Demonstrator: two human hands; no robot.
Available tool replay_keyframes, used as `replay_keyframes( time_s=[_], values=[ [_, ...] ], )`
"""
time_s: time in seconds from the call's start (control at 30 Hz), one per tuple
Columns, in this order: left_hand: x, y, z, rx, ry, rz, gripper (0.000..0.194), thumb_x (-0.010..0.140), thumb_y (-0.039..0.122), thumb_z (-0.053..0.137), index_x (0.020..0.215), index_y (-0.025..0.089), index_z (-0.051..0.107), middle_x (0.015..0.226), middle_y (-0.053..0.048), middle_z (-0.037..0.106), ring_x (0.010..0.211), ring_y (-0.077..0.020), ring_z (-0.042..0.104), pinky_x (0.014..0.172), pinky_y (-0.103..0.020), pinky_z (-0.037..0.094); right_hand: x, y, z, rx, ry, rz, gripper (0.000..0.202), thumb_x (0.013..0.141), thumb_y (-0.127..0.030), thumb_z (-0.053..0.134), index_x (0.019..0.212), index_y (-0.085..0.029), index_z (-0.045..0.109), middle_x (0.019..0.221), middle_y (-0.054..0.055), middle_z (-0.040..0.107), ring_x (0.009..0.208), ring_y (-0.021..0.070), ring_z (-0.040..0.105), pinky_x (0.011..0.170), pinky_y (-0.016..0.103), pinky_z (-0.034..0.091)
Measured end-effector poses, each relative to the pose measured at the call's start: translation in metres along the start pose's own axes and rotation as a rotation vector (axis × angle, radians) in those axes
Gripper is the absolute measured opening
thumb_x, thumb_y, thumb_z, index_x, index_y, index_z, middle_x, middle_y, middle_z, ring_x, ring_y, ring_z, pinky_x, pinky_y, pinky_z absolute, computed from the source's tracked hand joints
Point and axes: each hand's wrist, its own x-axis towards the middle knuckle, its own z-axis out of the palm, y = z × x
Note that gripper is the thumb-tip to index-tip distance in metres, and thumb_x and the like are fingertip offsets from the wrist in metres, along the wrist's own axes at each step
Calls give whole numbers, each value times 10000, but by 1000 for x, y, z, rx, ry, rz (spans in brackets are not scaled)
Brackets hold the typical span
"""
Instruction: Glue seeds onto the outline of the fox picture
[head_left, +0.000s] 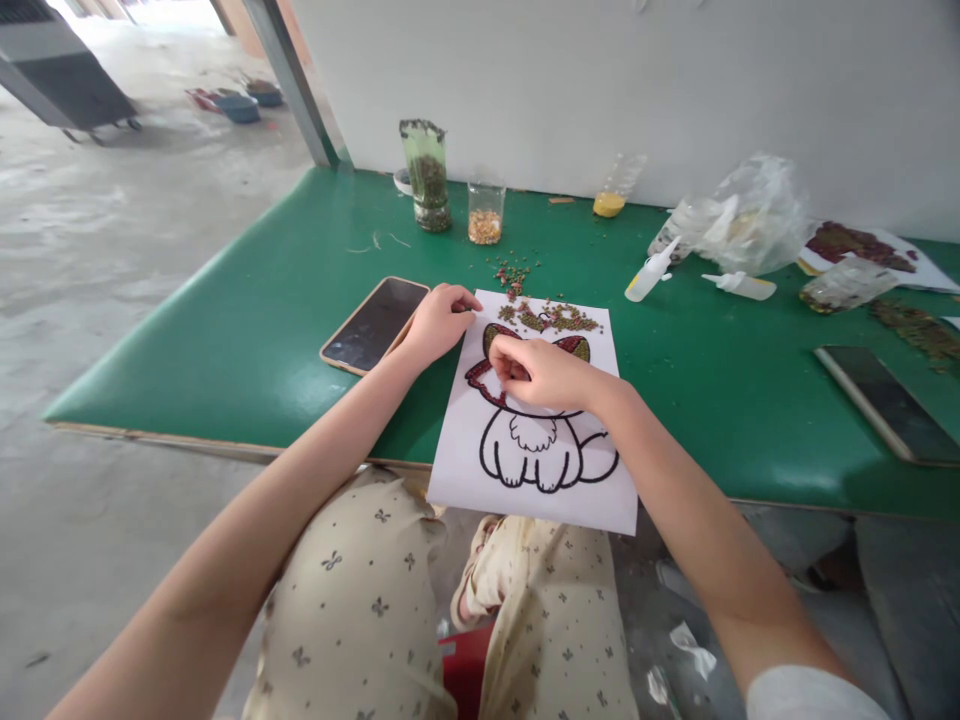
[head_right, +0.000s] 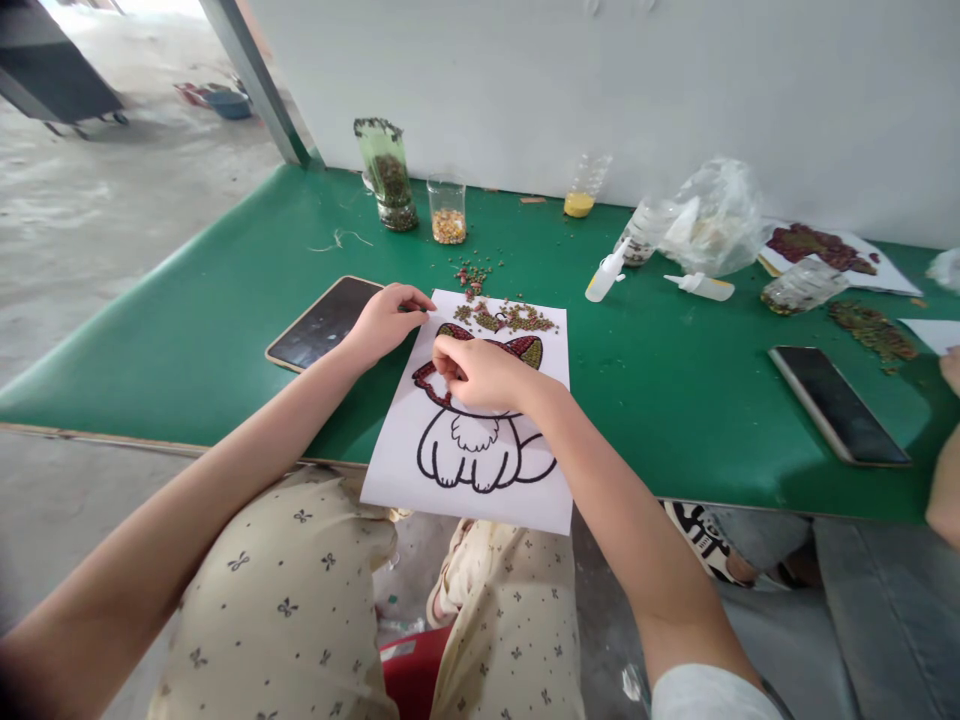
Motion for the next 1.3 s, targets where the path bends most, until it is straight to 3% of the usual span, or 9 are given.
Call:
replay_keyframes(
  time_s=[0.07, 0.27, 0.37, 0.53, 0.8, 1.07, 1.3],
  values=[
    [0, -1, 0, -5, -1, 7, 188, 686, 125, 539, 803, 172, 678, 866, -27, 615, 830, -163, 544, 791, -305, 436, 1, 2, -2, -32, 93, 5, 164, 741, -81, 478, 807, -218, 414, 744, -6, 527, 653, 128, 450, 608, 273, 319],
    [1, -2, 1, -15, 2, -22, 171, 692, 145, 545, 797, 174, 677, 858, -27, 605, 818, -165, 545, 801, -318, 435, 8, 25, -14, -231, 586, 205, 178, 808, -91, 435, 941, -196, 488, 870, 64, 580, 787, 189, 511, 687, 321, 377],
    [1, -2, 0, -22, -8, -28, 179, 688, 143, 543, 801, 172, 678, 879, -30, 602, 820, -166, 544, 811, -322, 435, 9, 40, -18, -411, 696, 246, 288, 789, -50, 404, 996, -179, 556, 1009, 122, 578, 966, 258, 506, 800, 389, 398],
    [0, -1, -2, -27, -5, -25, 174, 685, 139, 543, 791, 185, 673, 864, -27, 601, 821, -174, 543, 810, -327, 436, 10, 54, -13, -568, 684, 234, 420, 779, -37, 410, 1112, -182, 622, 1219, 149, 528, 1155, 328, 435, 934, 494, 375],
    [0, -2, -1, -50, 7, -13, 175, 684, 126, 533, 796, 178, 657, 860, -26, 604, 828, -171, 556, 811, -324, 441, 16, 53, -6, -543, 582, 183, 592, 728, 40, 370, 1181, -235, 634, 1353, 88, 480, 1296, 289, 361, 1034, 518, 338],
    [-1, 4, -3, -7, -24, -10, 225, 695, 133, 548, 851, 177, 704, 907, -39, 598, 847, -180, 572, 859, -340, 455, 18, 53, -9, -562, 586, 291, 480, 787, 0, 402, 1179, -128, 649, 1346, 156, 497, 1294, 312, 378, 1055, 490, 339],
    [-3, 9, -2, 78, -48, 63, 294, 724, 137, 514, 928, 154, 725, 964, -68, 597, 892, -191, 581, 907, -359, 478, 32, 60, 0, -552, 536, 148, 448, 903, -108, 380, 1286, -226, 580, 1406, 83, 469, 1348, 279, 336, 1088, 494, 318]
  ],
)
